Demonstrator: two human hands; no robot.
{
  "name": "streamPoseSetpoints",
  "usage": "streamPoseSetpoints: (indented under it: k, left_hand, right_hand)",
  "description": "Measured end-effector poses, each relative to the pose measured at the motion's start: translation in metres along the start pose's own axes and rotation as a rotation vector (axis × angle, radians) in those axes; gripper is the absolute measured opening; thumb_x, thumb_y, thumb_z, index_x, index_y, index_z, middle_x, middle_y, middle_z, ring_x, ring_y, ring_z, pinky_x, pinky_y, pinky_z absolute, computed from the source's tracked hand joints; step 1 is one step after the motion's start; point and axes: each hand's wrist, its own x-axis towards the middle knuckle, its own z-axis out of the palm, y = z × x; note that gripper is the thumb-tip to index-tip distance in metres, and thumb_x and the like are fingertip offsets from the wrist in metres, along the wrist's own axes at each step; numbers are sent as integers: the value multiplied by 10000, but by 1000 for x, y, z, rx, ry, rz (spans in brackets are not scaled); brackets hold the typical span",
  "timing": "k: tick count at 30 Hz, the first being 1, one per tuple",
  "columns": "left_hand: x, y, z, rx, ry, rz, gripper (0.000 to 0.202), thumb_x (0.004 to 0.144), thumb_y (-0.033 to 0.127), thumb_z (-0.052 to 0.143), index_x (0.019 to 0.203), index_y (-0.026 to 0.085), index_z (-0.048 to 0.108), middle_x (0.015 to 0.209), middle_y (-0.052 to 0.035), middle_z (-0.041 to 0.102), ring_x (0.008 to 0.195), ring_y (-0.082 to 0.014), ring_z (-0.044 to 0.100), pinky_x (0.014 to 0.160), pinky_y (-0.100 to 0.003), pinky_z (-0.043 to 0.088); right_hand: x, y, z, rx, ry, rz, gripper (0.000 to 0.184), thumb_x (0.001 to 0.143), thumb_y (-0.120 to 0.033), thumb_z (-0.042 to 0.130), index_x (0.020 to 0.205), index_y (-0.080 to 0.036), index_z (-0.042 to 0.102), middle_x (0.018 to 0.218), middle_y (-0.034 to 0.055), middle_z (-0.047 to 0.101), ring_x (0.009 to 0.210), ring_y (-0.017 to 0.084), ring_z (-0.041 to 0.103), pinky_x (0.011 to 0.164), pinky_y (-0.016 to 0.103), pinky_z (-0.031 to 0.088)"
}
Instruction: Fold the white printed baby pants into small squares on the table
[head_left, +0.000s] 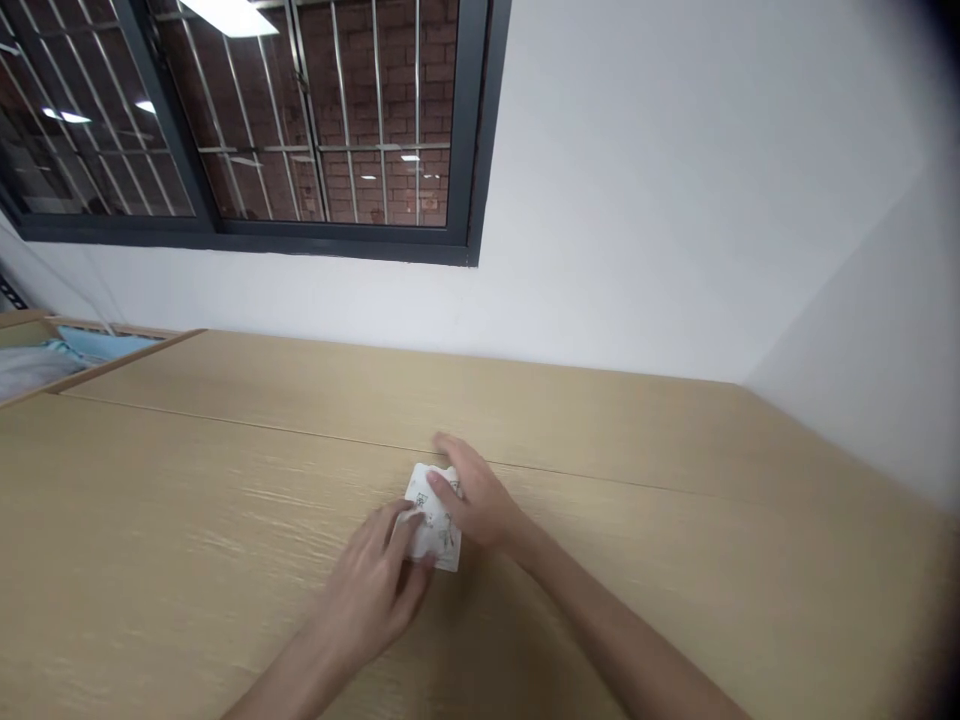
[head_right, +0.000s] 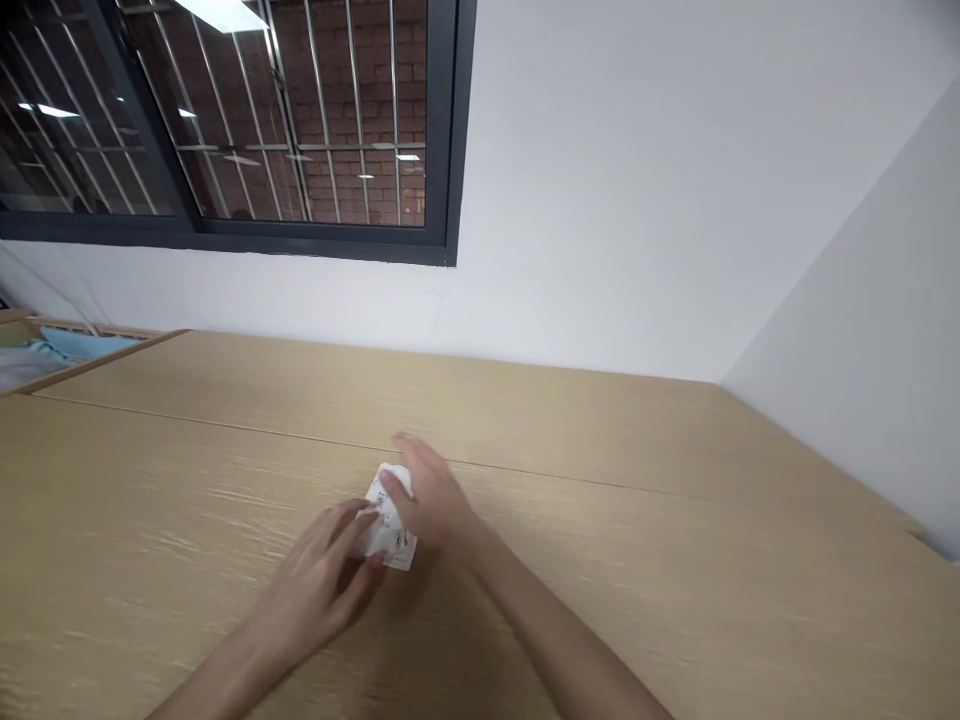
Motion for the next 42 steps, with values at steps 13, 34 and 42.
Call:
streamPoseSetpoints:
  k: [13, 34, 42]
  left_hand:
    - [-19, 24, 32, -41, -152, 113, 414, 928, 351, 547, 1303, 188, 614, 1252, -149, 691, 1126, -343, 672, 919, -506, 618]
    - [-2, 3, 14, -92, -12, 42, 316, 1003, 309, 468, 1293, 225, 563, 1305, -77, 659, 1204, -236, 612, 1026, -412, 519]
    - [15, -32, 13, 63, -40, -376, 347, 1005, 478, 370, 898, 202, 552, 927, -107, 629, 937, -315, 584, 883, -479, 431]
  right_hand:
    - [-24, -11, 11, -83, -483, -277, 440, 1062, -389, 423, 1462, -248, 538, 1504, 76, 511, 1439, 281, 418, 1208, 508, 326]
    - [-11, 60, 17, -209, -149, -138, 597, 1084, -437, 209, 1595, -131, 249, 1632, 157, 301, 1514, 263, 263, 1217, 496, 266]
    - [-12, 59, 13, -88, 111, -56, 357, 1012, -421, 471, 1251, -187, 594, 1182, 127, 622, 1156, 271, 548, 1028, 475, 399]
